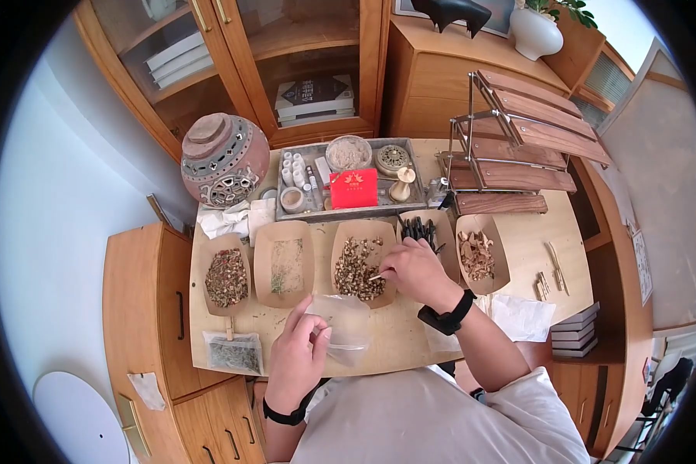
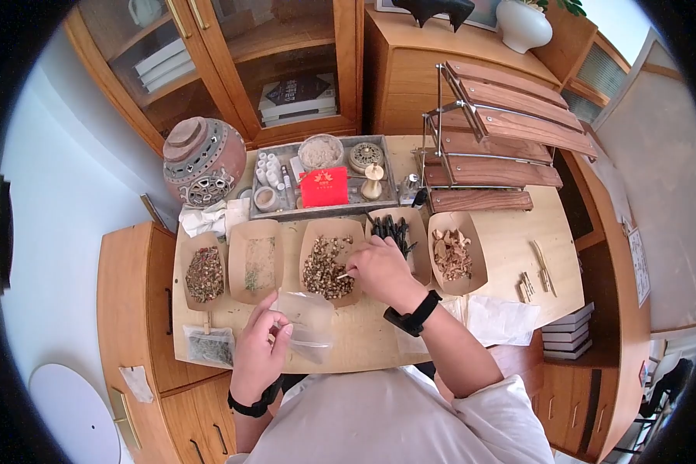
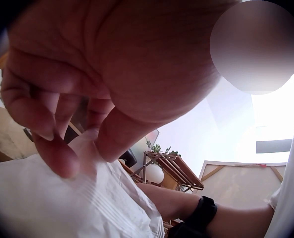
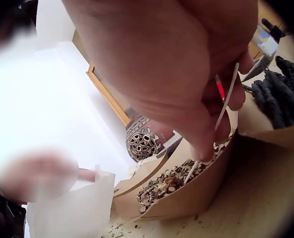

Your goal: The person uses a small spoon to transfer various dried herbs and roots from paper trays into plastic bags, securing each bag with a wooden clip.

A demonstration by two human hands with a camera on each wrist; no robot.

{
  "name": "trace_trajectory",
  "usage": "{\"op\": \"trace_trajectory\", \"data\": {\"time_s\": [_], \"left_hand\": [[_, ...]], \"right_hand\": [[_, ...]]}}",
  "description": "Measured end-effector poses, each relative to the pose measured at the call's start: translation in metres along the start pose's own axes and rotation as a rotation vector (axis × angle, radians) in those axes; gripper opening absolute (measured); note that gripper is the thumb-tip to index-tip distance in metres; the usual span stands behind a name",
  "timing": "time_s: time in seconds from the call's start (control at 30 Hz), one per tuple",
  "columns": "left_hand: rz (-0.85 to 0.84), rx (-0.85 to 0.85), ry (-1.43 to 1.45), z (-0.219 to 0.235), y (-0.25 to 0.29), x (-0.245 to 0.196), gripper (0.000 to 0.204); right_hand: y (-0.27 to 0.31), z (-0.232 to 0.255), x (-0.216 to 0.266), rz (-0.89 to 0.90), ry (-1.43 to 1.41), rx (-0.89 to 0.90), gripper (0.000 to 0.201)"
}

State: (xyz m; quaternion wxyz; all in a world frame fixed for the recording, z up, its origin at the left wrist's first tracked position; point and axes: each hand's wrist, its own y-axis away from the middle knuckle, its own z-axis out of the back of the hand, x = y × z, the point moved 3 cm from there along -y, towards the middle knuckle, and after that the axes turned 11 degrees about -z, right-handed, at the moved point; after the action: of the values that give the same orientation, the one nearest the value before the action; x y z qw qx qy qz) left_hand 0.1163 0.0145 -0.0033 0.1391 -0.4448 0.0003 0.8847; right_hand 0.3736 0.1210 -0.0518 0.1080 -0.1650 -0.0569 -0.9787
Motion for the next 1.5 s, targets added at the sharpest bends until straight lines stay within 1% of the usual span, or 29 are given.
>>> {"op": "trace_trajectory", "data": {"time_s": [0.17,0.33,0.53,0.63,0.77,0.87,0.93,0.97,1.0,1.1,1.13,1.2,1.23,1.3,1.33,1.4,1.43,1.5], "left_hand": [[0.004,-0.001,-0.009,0.001,0.001,-0.001,0.012],[0.0,-0.01,-0.01,0.0,0.002,-0.002,0.012],[0.001,-0.001,-0.012,-0.001,0.001,-0.003,0.012],[-0.002,-0.005,-0.003,-0.001,0.001,-0.003,0.012],[0.009,-0.007,-0.006,-0.001,0.001,-0.003,0.012],[0.013,-0.01,-0.005,-0.001,0.0,-0.002,0.012],[0.012,-0.011,0.005,-0.001,0.0,-0.001,0.012],[0.014,-0.005,0.005,-0.001,0.0,-0.001,0.012],[0.013,0.003,0.006,-0.002,-0.001,-0.001,0.012],[0.021,-0.005,0.009,-0.002,-0.001,-0.002,0.012],[0.021,-0.005,0.009,-0.002,-0.001,-0.002,0.012],[0.012,-0.01,0.024,0.0,-0.001,-0.002,0.011],[0.015,-0.012,0.024,0.0,0.0,-0.002,0.011],[0.012,-0.014,0.008,0.0,0.001,-0.001,0.011],[0.011,-0.014,0.008,0.0,0.001,-0.001,0.011],[0.009,-0.021,0.005,0.0,0.001,-0.001,0.011],[0.008,-0.023,0.006,0.001,0.001,-0.001,0.011],[0.011,-0.019,0.002,0.001,0.002,-0.001,0.012]], "right_hand": [[0.0,-0.002,0.001,0.007,-0.059,-0.013,0.008],[0.002,-0.001,-0.001,-0.022,-0.188,0.001,0.006],[0.003,-0.002,-0.004,-0.041,-0.287,0.019,0.008],[0.004,-0.002,-0.007,-0.038,-0.336,0.002,0.008],[0.008,0.008,-0.006,-0.05,-0.384,-0.011,0.008],[0.013,0.024,0.006,-0.022,-0.388,-0.04,0.008],[0.018,0.038,0.02,0.078,-0.434,-0.079,0.006],[0.023,0.039,0.027,0.158,-0.443,-0.115,0.006],[0.026,0.037,0.033,0.158,-0.444,-0.113,0.006],[0.037,0.032,0.05,0.366,-0.193,-0.143,0.008],[0.037,0.031,0.049,0.366,-0.193,-0.143,0.008],[0.035,0.032,0.047,0.356,-0.288,-0.141,0.006],[0.033,0.035,0.043,0.358,-0.289,-0.138,0.006],[0.022,0.047,0.027,0.187,-0.2,-0.23,0.003],[0.019,0.047,0.019,0.187,-0.199,-0.231,0.003],[0.008,0.042,0.0,0.038,0.06,-0.387,0.003],[0.003,0.039,-0.006,-0.012,0.109,-0.383,0.005],[-0.007,0.028,-0.016,-0.026,0.137,-0.381,0.004]]}}
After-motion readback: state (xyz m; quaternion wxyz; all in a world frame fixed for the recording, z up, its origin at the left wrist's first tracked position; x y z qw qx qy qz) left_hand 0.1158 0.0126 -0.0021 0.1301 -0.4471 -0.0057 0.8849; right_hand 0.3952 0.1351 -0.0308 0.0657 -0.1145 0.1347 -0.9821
